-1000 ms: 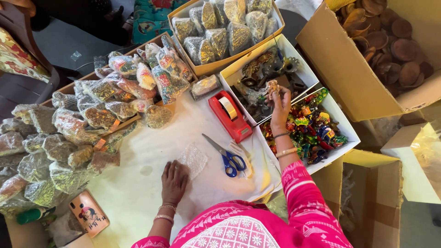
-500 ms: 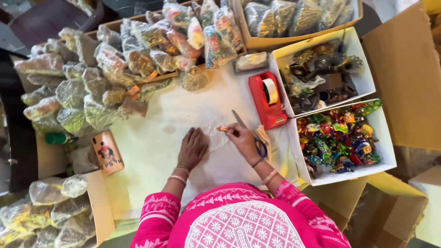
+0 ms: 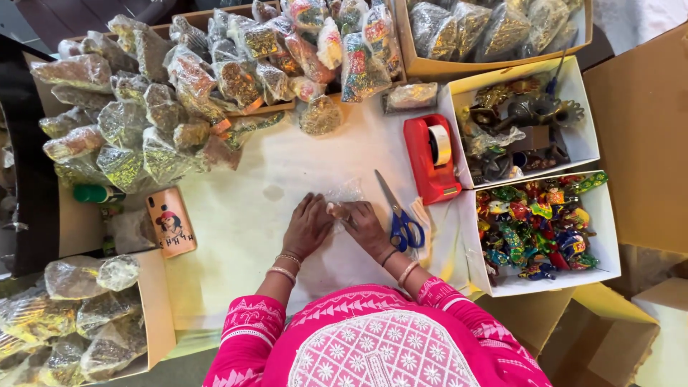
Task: The person wraps small decorative items in bubble wrap on a table. They pick up items from boxes, place them on a sheet of bubble wrap, fold the wrap around the item, and secure it with a rubber band. The wrapped items are then placed into a cardboard box.
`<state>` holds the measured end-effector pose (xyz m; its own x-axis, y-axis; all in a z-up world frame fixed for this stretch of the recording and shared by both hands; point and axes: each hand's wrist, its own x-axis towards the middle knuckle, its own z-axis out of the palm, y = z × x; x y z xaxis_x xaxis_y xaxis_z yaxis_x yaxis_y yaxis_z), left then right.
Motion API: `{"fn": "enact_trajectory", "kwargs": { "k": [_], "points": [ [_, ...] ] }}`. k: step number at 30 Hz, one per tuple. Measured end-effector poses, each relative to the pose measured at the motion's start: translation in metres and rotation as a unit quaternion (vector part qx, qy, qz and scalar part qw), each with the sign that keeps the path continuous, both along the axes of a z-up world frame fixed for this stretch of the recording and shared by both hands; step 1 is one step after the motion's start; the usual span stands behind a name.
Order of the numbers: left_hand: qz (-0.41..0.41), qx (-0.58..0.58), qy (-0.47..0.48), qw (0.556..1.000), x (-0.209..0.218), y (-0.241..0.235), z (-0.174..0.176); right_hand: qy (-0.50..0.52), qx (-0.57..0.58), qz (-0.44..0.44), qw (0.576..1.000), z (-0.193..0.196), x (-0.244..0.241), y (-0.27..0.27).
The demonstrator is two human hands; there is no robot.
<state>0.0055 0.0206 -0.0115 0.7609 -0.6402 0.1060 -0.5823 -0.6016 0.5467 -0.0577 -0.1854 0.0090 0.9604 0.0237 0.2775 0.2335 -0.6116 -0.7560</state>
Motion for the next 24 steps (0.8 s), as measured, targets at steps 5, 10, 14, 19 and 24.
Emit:
{"fn": "enact_trajectory", "kwargs": {
  "k": [5,10,14,19,24],
  "points": [
    [0.002,-0.001,0.009,1.000,0.000,0.000,-0.001,0.025,0.003,-0.057,0.998,-0.007,0.001,0.001],
    [0.002,0.000,0.023,1.000,0.000,0.001,0.000,0.010,-0.007,-0.055,0.998,-0.003,0.001,-0.006],
    [0.013,-0.019,0.032,0.999,0.000,0.003,-0.004,-0.001,-0.018,-0.038,0.999,0.003,0.002,-0.011],
    [0.102,-0.039,0.027,0.994,0.000,-0.006,0.006,0.003,-0.011,-0.023,1.000,-0.007,-0.001,-0.013],
    [0.168,-0.059,0.023,0.984,0.005,-0.017,-0.004,0.025,0.003,-0.023,0.999,-0.003,-0.001,-0.014]
  ]
}}
